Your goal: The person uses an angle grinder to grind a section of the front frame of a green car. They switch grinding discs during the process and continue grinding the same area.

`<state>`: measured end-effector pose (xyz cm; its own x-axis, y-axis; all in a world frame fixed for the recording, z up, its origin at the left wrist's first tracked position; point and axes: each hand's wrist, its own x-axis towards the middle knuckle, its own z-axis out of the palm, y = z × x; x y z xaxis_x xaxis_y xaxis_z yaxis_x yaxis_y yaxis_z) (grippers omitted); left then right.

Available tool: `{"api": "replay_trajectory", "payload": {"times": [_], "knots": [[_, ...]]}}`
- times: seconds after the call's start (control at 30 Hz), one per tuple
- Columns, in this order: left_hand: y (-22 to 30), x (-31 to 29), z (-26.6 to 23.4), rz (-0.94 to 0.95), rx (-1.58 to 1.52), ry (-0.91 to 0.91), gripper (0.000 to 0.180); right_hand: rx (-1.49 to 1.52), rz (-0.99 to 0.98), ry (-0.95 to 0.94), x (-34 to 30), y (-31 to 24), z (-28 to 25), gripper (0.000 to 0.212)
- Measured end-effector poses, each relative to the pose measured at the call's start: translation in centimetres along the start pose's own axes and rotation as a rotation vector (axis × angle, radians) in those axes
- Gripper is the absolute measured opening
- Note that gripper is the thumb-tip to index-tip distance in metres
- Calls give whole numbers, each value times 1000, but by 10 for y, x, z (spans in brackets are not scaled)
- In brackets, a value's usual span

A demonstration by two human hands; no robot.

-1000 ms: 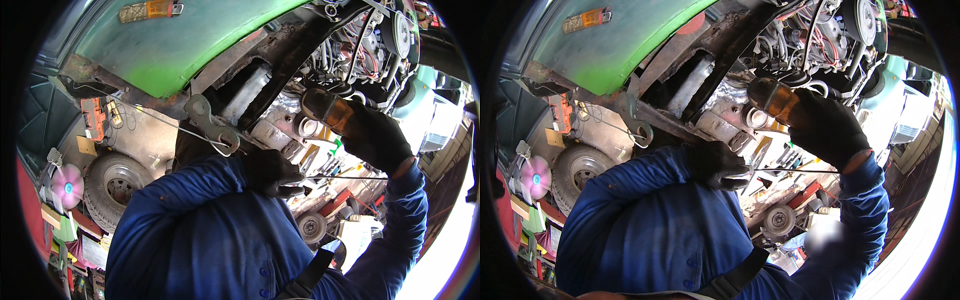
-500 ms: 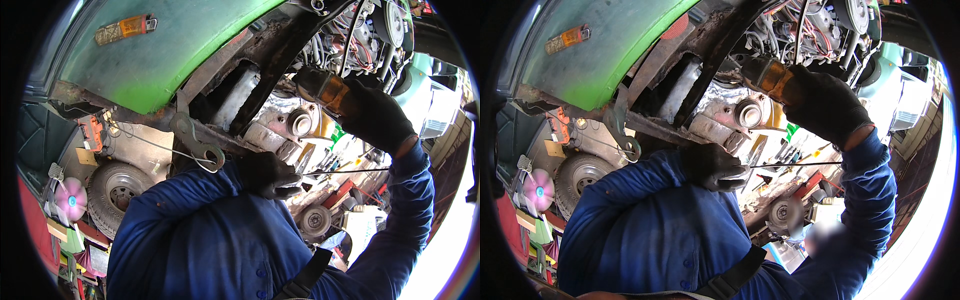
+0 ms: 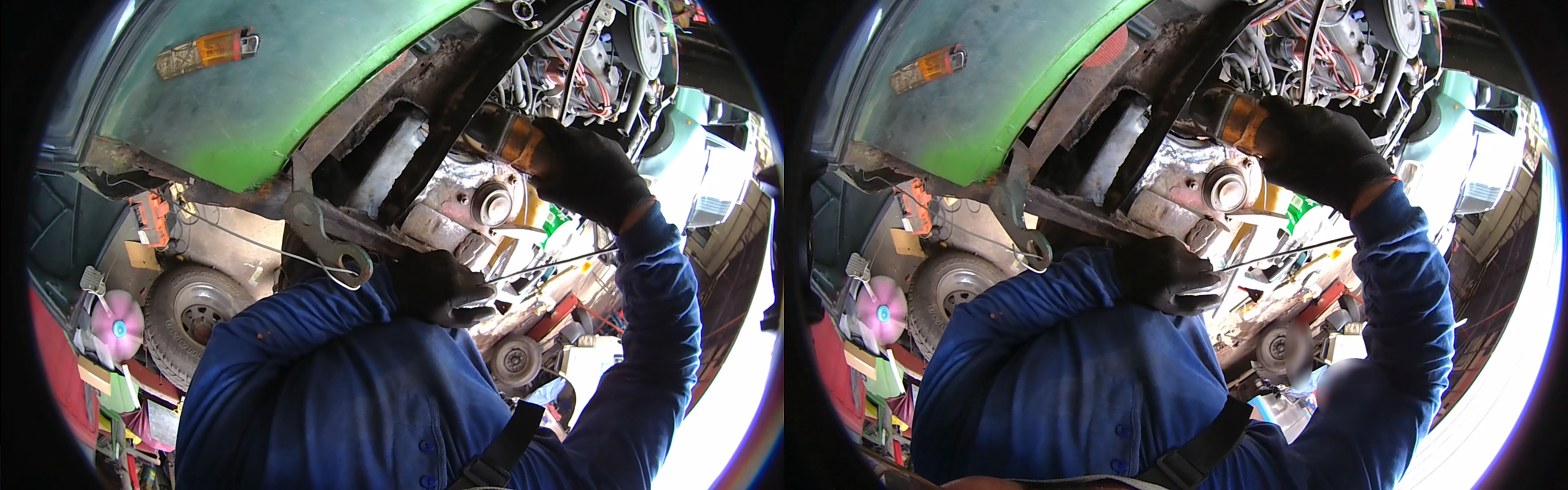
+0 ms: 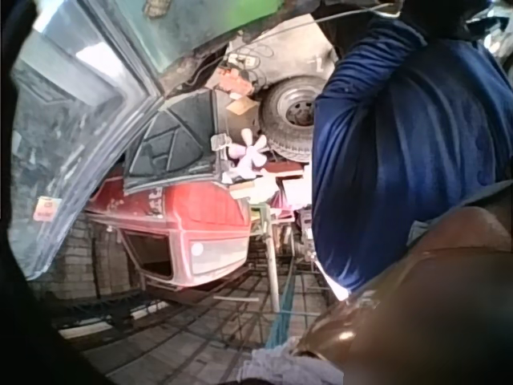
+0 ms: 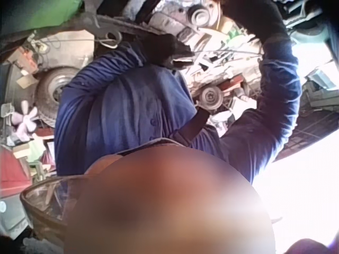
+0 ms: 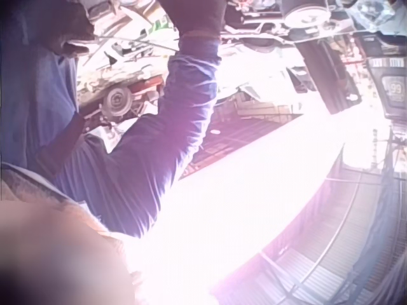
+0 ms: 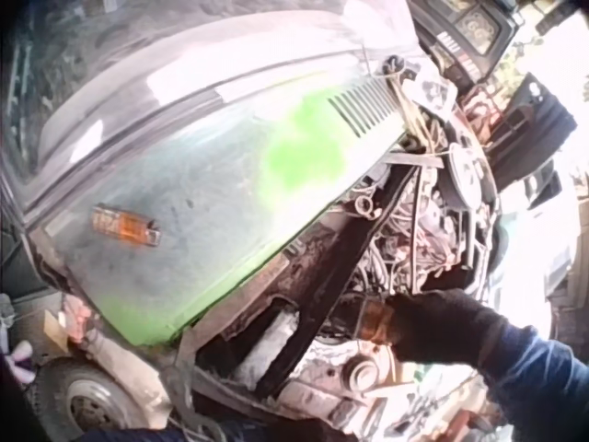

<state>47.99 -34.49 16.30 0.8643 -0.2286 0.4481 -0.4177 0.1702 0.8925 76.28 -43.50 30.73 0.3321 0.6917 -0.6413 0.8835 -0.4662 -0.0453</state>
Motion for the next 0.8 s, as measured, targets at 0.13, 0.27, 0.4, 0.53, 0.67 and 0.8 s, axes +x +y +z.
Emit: {"api": "replay_trajectory", "payload": {"times": [0.13, 0.27, 0.4, 0.53, 0.67, 0.8], "knots": [[2, 1, -4, 5, -7, -52, 38, 100, 25, 23, -5, 9, 8, 76], [2, 3, -6, 2, 30, -75, 37, 246, 100, 18, -14, 12, 14, 79], [3, 4, -4, 15, 44, -72, 35, 247, -9, 140, -15, 9, 24, 80], [4, 4, -3, -30, 68, -82, 32, 206, 7, 94, -14, 13, 30, 74], [6, 5, -2, -25, 93, -63, 31, 210, 1, 126, -16, 16, 33, 74], [5, 7, -3, -1, 86, -38, 31, 250, -62, 191, -13, 18, 37, 85]]}}
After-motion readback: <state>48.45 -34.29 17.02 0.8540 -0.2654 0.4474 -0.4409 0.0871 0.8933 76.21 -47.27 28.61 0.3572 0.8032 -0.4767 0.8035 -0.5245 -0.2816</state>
